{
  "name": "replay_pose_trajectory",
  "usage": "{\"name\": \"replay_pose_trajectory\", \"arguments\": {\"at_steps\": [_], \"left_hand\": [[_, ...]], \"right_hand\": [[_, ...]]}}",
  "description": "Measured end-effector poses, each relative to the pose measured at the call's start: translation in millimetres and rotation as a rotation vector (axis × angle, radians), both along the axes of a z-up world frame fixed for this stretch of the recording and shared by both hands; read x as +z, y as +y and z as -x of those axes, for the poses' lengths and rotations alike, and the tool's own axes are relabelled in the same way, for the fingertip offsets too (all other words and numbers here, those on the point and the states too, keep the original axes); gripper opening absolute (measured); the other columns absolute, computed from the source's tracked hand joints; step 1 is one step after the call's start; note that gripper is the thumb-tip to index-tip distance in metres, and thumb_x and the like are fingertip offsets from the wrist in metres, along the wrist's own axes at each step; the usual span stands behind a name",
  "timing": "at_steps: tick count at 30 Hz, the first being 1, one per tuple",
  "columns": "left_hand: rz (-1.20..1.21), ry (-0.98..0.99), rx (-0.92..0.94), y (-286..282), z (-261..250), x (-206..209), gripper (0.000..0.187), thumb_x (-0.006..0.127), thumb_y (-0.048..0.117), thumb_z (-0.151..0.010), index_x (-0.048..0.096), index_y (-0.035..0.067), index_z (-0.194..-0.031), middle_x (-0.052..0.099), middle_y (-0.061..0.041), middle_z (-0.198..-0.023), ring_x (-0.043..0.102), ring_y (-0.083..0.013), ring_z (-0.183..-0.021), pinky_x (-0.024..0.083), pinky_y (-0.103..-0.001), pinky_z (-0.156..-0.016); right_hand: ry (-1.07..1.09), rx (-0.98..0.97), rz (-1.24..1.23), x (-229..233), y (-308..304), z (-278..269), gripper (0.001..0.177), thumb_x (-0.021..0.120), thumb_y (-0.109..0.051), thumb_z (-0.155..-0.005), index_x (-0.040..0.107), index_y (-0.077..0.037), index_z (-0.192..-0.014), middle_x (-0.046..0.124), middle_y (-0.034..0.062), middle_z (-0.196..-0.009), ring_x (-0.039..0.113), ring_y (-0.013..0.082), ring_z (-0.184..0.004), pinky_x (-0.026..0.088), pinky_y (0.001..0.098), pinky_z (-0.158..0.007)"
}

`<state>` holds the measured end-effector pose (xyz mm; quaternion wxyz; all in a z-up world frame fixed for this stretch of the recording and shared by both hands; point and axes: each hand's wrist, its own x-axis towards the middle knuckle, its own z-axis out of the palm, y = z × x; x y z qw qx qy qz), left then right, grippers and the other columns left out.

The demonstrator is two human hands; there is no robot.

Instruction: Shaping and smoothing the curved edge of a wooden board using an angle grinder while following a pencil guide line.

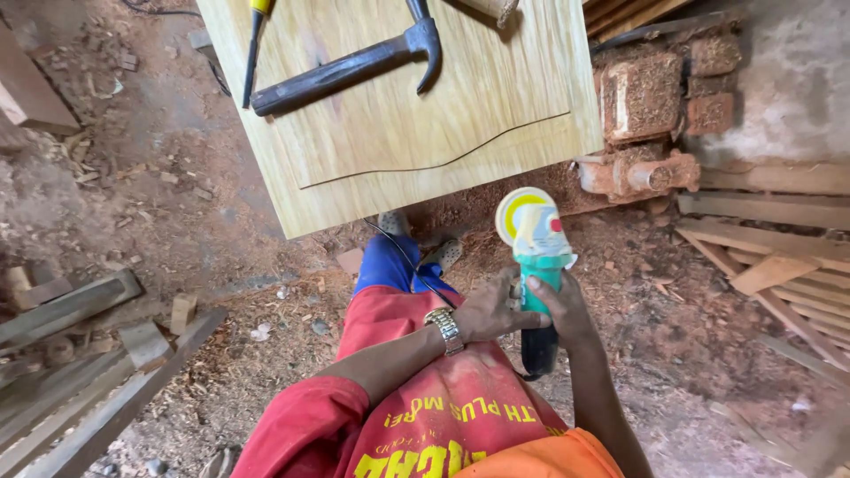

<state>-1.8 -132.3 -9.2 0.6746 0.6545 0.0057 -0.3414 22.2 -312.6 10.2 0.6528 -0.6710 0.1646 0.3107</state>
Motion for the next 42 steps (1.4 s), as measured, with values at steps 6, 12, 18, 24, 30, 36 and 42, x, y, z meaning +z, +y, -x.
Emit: {"name": "replay_pose_trajectory", "arguments": {"at_steps": [6,12,18,24,30,36,42], "left_hand": [[0.082,-0.023,0.008,24,-6,7,0.089,0.084,0.045,-0.078,0.043,0.001,-0.145,0.065,-0.020,-0.126,0.068,-0.0326,-0.115,0.055,-0.042,-0.095],[0.151,0.043,0.032,43,-12,7,0.088,0.084,0.041,-0.079,0.043,-0.001,-0.144,0.066,-0.021,-0.126,0.067,-0.0311,-0.117,0.054,-0.040,-0.098],[0.374,0.083,0.254,39,-16,11,0.076,0.082,0.033,-0.083,0.048,-0.002,-0.141,0.067,-0.018,-0.128,0.066,-0.0297,-0.121,0.055,-0.041,-0.101],[0.100,0.106,0.359,6,-20,24,0.073,0.084,0.036,-0.082,0.053,0.001,-0.138,0.068,-0.016,-0.127,0.067,-0.0265,-0.119,0.054,-0.040,-0.100],[0.101,0.006,0.765,-53,-18,9,0.073,0.081,0.032,-0.086,0.048,0.000,-0.144,0.065,-0.017,-0.132,0.063,-0.0265,-0.124,0.050,-0.041,-0.107],[0.368,-0.084,0.940,-70,-12,18,0.077,0.076,0.024,-0.091,0.032,0.002,-0.150,0.054,-0.012,-0.142,0.054,-0.0219,-0.133,0.046,-0.039,-0.112],[0.306,-0.050,1.018,-67,56,14,0.073,0.075,0.019,-0.094,0.035,0.001,-0.152,0.053,-0.014,-0.144,0.053,-0.0228,-0.134,0.045,-0.041,-0.115]], "right_hand": [[0.017,0.203,0.034,14,17,-14,0.048,0.070,-0.029,-0.091,0.062,-0.001,-0.129,0.068,0.0095,-0.109,0.065,0.0185,-0.097,0.054,0.0359,-0.087],[0.007,0.404,0.070,28,42,-43,0.050,0.069,-0.030,-0.089,0.063,0.000,-0.129,0.070,0.0089,-0.118,0.065,0.0191,-0.109,0.052,0.0356,-0.096],[0.040,0.551,0.044,34,50,-74,0.058,0.072,-0.032,-0.085,0.060,-0.001,-0.133,0.069,0.0092,-0.122,0.065,0.0198,-0.112,0.051,0.0371,-0.099],[-0.006,0.765,-0.033,16,24,-102,0.063,0.074,-0.037,-0.087,0.056,-0.002,-0.136,0.067,0.0077,-0.124,0.063,0.0188,-0.114,0.051,0.0362,-0.101],[0.005,1.035,-0.134,-18,9,-149,0.059,0.074,-0.032,-0.087,0.060,0.000,-0.134,0.068,0.0094,-0.124,0.063,0.0194,-0.114,0.050,0.0370,-0.101],[-0.106,1.090,-0.190,-14,9,-148,0.057,0.073,-0.031,-0.090,0.058,0.000,-0.135,0.068,0.0080,-0.125,0.062,0.0178,-0.114,0.050,0.0369,-0.100],[-0.050,1.106,-0.189,-15,27,-85,0.050,0.073,-0.031,-0.093,0.063,0.000,-0.131,0.070,0.0076,-0.122,0.063,0.0166,-0.111,0.053,0.0360,-0.100]]}}
